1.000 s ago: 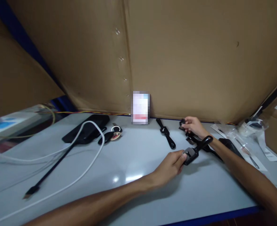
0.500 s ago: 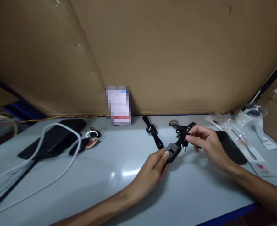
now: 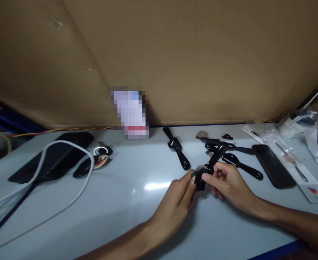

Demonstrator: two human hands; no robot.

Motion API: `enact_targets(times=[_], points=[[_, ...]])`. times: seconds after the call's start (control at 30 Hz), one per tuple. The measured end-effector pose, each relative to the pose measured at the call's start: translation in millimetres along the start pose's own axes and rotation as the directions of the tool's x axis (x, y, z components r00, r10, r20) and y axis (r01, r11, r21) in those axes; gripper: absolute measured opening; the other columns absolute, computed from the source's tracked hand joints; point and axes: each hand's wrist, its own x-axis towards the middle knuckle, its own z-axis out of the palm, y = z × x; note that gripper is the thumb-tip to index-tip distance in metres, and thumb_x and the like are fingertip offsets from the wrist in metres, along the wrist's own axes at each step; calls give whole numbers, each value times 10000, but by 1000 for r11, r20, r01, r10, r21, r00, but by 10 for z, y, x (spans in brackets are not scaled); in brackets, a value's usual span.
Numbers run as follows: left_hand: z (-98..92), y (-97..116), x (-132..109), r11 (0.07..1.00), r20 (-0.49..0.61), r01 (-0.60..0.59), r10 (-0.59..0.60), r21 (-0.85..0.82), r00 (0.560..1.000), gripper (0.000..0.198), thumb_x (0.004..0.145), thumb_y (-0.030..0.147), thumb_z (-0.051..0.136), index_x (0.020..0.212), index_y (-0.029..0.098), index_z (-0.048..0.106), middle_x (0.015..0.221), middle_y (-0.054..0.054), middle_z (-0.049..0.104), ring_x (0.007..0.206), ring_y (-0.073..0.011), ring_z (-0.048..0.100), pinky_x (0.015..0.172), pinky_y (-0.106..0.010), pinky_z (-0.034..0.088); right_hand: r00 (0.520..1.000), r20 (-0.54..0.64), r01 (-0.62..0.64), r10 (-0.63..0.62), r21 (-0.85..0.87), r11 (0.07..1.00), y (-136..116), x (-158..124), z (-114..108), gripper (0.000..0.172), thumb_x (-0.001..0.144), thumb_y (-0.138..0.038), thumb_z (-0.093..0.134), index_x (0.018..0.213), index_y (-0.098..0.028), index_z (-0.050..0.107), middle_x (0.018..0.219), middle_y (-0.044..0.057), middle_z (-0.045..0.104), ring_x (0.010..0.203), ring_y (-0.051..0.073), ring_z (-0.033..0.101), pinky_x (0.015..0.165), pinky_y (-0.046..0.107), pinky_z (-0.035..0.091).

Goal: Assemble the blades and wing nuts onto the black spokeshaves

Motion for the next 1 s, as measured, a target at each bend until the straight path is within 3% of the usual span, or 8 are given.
enact_targets(times=[0.3,0.43,0.73,1.0], points=[[11,53,-14,997,2,-5,5,-73,1000,377,1026,510,402,813,215,500,545,83,392,463,-103,303,449,-244,265,998,10,60,-59,-132,989,8,19,-9,271,898,-443,628,836,-242,457,600,-39,600,476,104,513,403,213,345],[3,67,-29,996,35,30,-27,-85,999,408,1029,530,375,821,210,516,512,94,370,429,-101,299,437,-247,270,995,77,77,-67,-141,987,5,13,-8,328,944,-462,541,713,-233,498,545,-15,596,428,94,492,394,221,342],[-56,128,-36,994,99,80,-72,-69,992,477,1010,626,345,822,215,499,529,83,380,437,-108,308,402,-232,264,996,34,81,-77,-152,985,27,-12,-3,475,955,-496,544,572,-216,530,481,-4,574,427,99,508,429,223,371],[-25,70,-18,997,106,20,-13,-69,994,370,1024,507,443,824,205,523,581,82,364,485,-98,286,437,-217,244,999,23,42,-39,-120,992,48,-13,-4,490,939,-509,576,555,-206,562,475,-1,573,411,93,494,408,216,363]])
